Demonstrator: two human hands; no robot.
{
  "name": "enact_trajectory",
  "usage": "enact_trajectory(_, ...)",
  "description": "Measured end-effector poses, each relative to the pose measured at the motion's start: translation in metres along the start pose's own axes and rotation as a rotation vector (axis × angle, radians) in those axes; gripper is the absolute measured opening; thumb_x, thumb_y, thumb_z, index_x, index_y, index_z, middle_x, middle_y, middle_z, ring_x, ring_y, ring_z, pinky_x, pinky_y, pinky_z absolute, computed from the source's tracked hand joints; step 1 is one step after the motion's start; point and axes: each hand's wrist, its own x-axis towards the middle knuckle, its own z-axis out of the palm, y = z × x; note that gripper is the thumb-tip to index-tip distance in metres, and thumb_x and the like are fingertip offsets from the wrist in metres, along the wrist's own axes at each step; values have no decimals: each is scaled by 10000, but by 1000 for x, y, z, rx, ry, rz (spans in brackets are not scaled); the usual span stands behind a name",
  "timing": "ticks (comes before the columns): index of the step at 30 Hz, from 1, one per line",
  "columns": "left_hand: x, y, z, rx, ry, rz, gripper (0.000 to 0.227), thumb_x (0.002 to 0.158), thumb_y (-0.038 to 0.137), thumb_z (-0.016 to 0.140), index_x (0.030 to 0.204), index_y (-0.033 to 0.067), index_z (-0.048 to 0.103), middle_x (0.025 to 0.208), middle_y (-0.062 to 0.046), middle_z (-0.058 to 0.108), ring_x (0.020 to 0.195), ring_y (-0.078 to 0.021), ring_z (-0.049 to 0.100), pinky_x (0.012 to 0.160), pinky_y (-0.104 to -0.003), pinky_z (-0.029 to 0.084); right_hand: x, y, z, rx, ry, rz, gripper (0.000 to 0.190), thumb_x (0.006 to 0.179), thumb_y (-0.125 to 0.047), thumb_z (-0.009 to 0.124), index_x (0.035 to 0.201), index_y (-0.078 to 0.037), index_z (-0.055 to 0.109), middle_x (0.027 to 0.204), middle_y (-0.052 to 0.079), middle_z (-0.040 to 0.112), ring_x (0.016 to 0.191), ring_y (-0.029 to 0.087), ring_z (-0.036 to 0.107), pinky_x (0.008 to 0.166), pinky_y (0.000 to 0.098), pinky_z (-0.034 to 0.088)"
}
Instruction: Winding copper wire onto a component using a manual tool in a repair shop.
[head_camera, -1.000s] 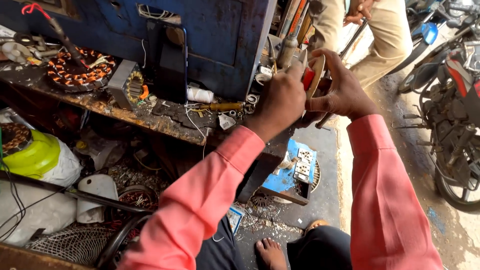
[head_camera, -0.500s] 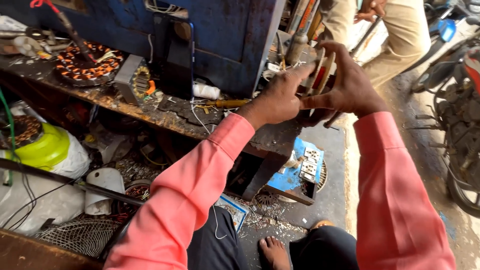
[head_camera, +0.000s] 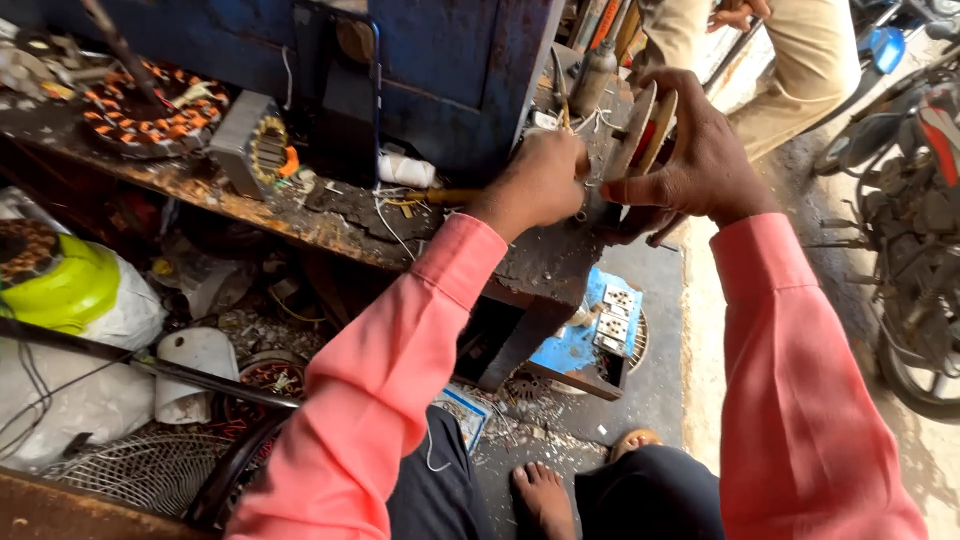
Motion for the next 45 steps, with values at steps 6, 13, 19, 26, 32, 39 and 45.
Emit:
enact_trajectory(6,2,-19,53,230,53,176,96,781,4,682,842,0,756,949,-228,732,938,-394,723,860,-448,574,3,3,1,-49,-3,-11,1090,498,-381,973,1422,-149,445,1303,170,642,1179,360,665,988,435,552)
enact_trajectory(13,30,-30,51,-104,373,147,146,862,-67,610,893,11,728,919,-167,756,898,-281,764,792,-364,607,3,7,1,-24,-13,-2,1115,504,-402,981,1443,-159,432,1339,162,645,1193,359,663,1014,430,542)
enact_trajectory(19,49,-13,38,-548,531,177,132,869,124,765,955,27,741,895,-90,796,806,-190,779,748,-307,606,3,3,0,16,-30,55,1121,499,-405,950,1451,-160,410,1267,155,676,1165,336,686,1032,397,554)
enact_trajectory(26,51,-20,31,-577,302,62,156,856,133,786,971,30,756,841,-66,789,721,-131,744,659,-290,605,2,5,2,-12,-22,40,1145,499,-405,954,1471,-146,407,1342,168,635,1194,338,672,1005,411,554)
enact_trajectory(32,57,-36,43,-964,146,175,212,860,13,728,1071,-9,727,898,-75,769,702,-118,710,544,-268,589,2,11,2,-47,-4,-13,1133,515,-398,967,1474,-143,422,1338,173,642,1221,358,662,1029,428,540)
enact_trajectory(39,67,-53,61,-1036,164,542,234,939,-23,687,1170,-38,719,1077,-123,771,972,-159,759,850,-288,636,2,3,2,-9,-10,40,1118,501,-394,962,1459,-169,433,1330,157,650,1216,343,670,1025,420,545)
enact_trajectory(45,59,-24,37,-162,254,-17,264,1077,269,693,961,36,741,932,-124,769,809,-216,744,760,-347,607,-1,6,2,50,-17,23,1059,547,-366,959,1451,-171,442,1327,147,670,1206,338,684,1036,422,555)
